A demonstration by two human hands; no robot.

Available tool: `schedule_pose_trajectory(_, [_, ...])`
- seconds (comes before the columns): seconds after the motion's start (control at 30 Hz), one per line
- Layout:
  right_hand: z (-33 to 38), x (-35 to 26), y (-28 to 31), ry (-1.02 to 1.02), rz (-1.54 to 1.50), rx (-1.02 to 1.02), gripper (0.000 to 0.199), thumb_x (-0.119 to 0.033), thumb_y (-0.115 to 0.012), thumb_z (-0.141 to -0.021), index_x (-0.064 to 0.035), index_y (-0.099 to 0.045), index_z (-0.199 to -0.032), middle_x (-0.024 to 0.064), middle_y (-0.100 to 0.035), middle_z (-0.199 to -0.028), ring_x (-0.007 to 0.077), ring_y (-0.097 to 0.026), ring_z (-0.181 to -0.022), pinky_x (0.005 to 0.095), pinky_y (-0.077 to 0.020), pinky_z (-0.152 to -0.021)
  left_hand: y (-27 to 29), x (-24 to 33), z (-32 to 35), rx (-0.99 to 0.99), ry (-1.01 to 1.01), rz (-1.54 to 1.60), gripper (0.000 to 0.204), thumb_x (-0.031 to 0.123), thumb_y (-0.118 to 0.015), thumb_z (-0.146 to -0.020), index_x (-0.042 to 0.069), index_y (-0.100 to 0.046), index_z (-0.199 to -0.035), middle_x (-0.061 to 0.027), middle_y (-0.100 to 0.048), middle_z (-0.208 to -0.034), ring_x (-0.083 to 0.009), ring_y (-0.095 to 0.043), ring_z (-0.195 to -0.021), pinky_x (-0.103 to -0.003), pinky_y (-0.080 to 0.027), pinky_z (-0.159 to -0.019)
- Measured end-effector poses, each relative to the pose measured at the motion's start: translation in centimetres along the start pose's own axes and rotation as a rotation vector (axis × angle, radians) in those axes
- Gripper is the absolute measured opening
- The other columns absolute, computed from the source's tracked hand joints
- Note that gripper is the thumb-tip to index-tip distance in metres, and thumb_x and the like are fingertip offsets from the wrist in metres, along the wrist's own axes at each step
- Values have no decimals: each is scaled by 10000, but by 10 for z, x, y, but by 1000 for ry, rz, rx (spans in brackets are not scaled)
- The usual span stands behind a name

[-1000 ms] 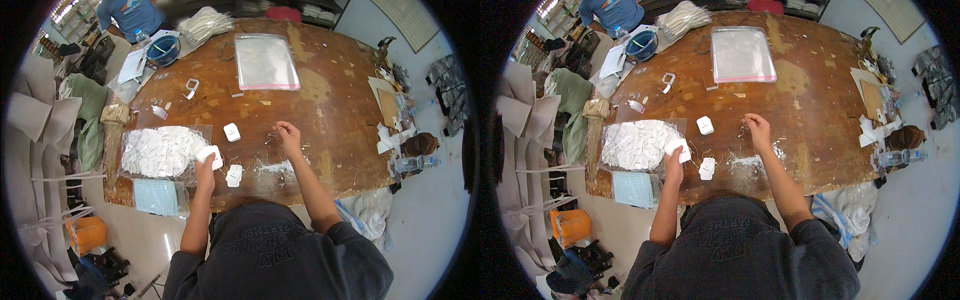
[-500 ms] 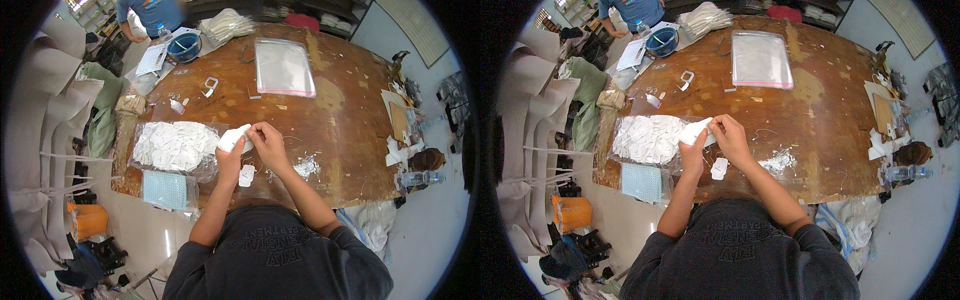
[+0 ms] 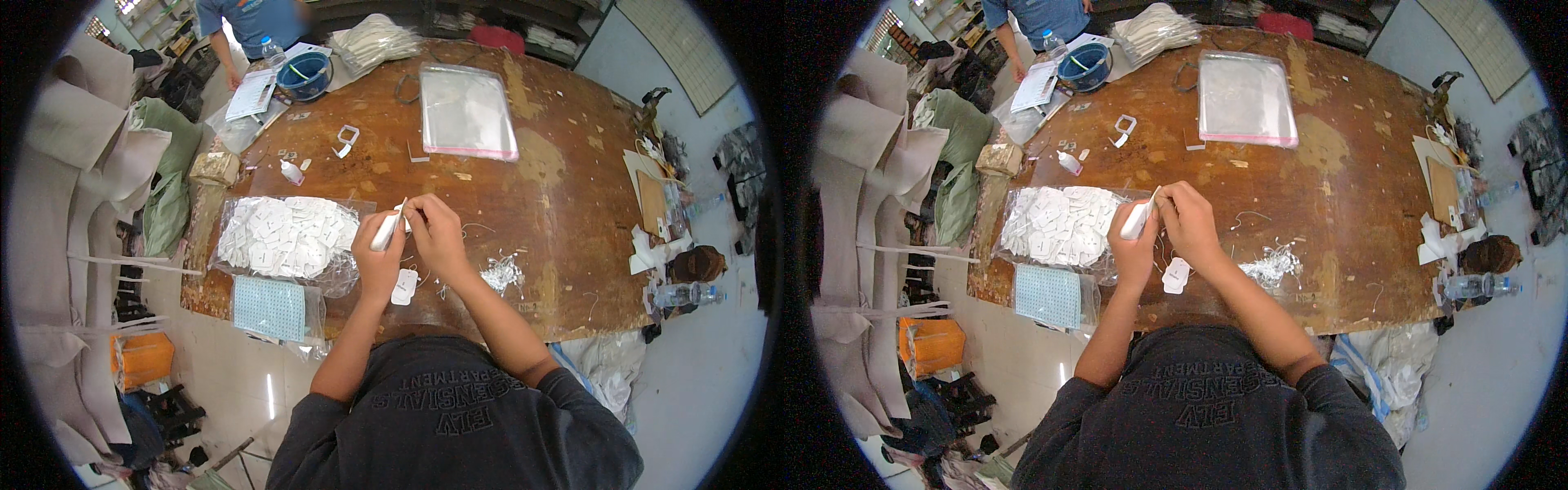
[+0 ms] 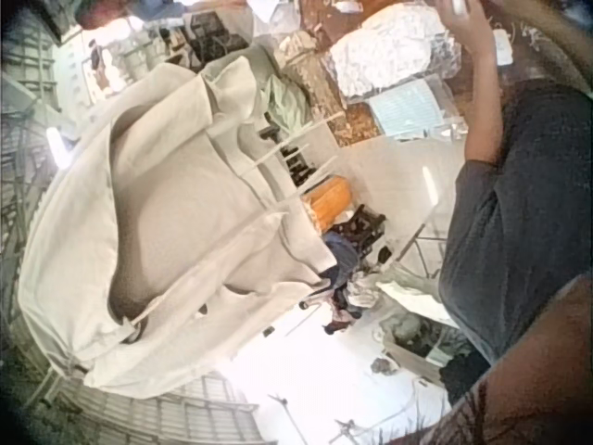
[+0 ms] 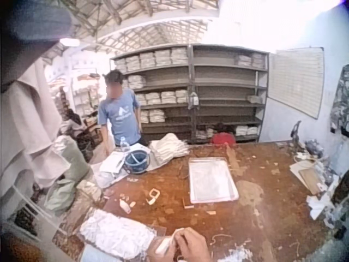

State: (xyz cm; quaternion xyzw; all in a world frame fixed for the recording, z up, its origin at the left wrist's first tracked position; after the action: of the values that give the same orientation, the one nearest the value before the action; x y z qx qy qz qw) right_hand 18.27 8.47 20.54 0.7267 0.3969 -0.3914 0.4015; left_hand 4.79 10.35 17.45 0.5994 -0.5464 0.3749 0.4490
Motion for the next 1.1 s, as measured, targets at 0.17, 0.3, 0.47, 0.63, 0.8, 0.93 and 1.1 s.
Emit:
schedule_pose_trajectory(0.17, [16,50,-14,-620,-649,-105,111,-128,-613,-895,-19,-614,-873,21,-611,-777,94,-538,-660,238,-417,-574,-6,49,1,-18,-698,-633,246,74,-692,-679,124,-695,-919,-43,-593,-881,-254,-588,-828,-351,-456,-707])
schedule_pose_trajectory(0.3, [13,68,2,-497,-354,-22,227,-218,-639,-870,2,-656,-814,68,-632,-704,144,-554,-593,280,-427,-556,-19,50,23,-165,-878,-633,247,119,-685,-662,126,-697,-909,-15,-601,-880,-222,-595,-867,-361,-449,-720])
schedule_pose_trajectory(0.47, [-4,122,82,-292,207,224,274,-221,-631,-871,33,-637,-770,76,-550,-590,91,-468,-585,307,-412,-552,-3,-73,39,-134,286,-65,168,82,-692,-812,52,-662,-974,-61,-673,-914,-192,-632,-786,-313,-486,-705])
schedule_pose_trajectory(0.63, [21,215,121,-308,591,54,288,-269,-625,-854,18,-650,-859,193,-641,-746,322,-639,-724,415,-491,-663,1,-176,96,-80,697,199,267,89,-728,-792,-27,-620,-1007,-71,-661,-922,-145,-630,-793,-289,-497,-708])
schedule_pose_trajectory(0.8, [67,300,114,-485,1052,-314,172,-153,-550,-864,-17,-626,-937,211,-653,-901,350,-648,-875,440,-535,-744,43,-222,123,-28,790,32,224,131,-663,-841,-23,-617,-997,-68,-646,-878,-129,-626,-701,-250,-497,-615])
schedule_pose_trajectory(0.93, [75,315,92,-331,1193,-432,169,-80,-495,-870,-41,-611,-987,195,-644,-992,338,-626,-970,417,-552,-745,66,-226,115,76,941,151,254,183,-570,-902,-30,-592,-1039,-87,-645,-894,-164,-651,-733,-274,-516,-642])
schedule_pose_trajectory(1.1, [66,308,91,-476,889,-324,205,-45,-560,-831,5,-609,-1023,181,-648,-964,313,-645,-882,374,-563,-741,39,-179,75,23,728,311,289,172,-550,-917,-38,-561,-1115,-105,-645,-996,-191,-649,-850,-310,-508,-779])
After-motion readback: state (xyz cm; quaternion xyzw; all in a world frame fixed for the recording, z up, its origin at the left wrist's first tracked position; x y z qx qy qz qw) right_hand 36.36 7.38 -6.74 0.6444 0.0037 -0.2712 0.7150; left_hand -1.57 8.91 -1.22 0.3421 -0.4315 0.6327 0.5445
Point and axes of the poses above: each hand's wrist, its own z-axis away from the middle knuckle, its own y-axis out of the back of the hand, x = y × z, the point moved 8 cm from there along -z, towards the middle knuckle
